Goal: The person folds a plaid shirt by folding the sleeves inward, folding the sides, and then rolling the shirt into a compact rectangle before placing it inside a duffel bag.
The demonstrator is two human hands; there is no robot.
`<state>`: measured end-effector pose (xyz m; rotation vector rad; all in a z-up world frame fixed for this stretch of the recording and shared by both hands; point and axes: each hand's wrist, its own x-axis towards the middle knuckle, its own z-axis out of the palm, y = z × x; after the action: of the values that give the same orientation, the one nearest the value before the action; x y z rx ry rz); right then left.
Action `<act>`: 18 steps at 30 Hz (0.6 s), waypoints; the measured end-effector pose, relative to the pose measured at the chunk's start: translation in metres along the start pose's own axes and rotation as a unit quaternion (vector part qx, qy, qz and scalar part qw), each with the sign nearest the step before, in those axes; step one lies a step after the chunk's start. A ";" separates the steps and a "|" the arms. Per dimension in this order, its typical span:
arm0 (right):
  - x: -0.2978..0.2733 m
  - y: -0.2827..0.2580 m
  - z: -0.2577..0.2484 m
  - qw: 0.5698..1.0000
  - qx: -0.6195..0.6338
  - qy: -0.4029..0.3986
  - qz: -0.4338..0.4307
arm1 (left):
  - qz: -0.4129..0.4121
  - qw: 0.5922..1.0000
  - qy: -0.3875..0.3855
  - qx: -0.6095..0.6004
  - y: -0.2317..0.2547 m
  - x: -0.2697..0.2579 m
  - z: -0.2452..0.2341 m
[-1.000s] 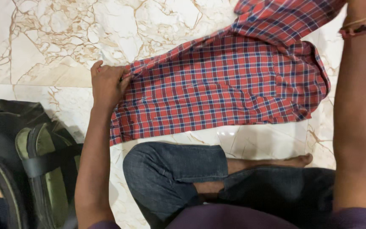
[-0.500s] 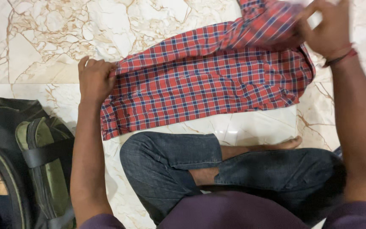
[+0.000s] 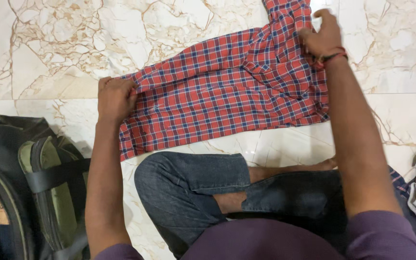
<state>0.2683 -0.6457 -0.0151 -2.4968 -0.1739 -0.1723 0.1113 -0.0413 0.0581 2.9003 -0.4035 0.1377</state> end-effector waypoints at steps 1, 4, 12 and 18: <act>0.004 0.003 0.010 0.997 0.064 -0.016 0.040 | -0.005 1.000 -0.012 0.003 0.000 -0.001 0.002; 0.012 0.002 0.024 0.976 0.052 -0.147 0.152 | -0.006 1.000 -0.022 0.006 0.000 -0.004 0.004; 0.010 -0.002 -0.042 0.983 0.178 -0.008 0.052 | 0.002 1.000 0.009 0.003 0.000 -0.010 -0.010; -0.007 0.041 -0.094 0.992 -0.039 0.082 -0.089 | -0.011 0.996 0.048 0.071 -0.001 -0.009 -0.009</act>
<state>0.2602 -0.7353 0.0352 -2.5286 -0.3269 -0.4644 0.1025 -0.0364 0.0659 3.0207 -0.3584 0.3122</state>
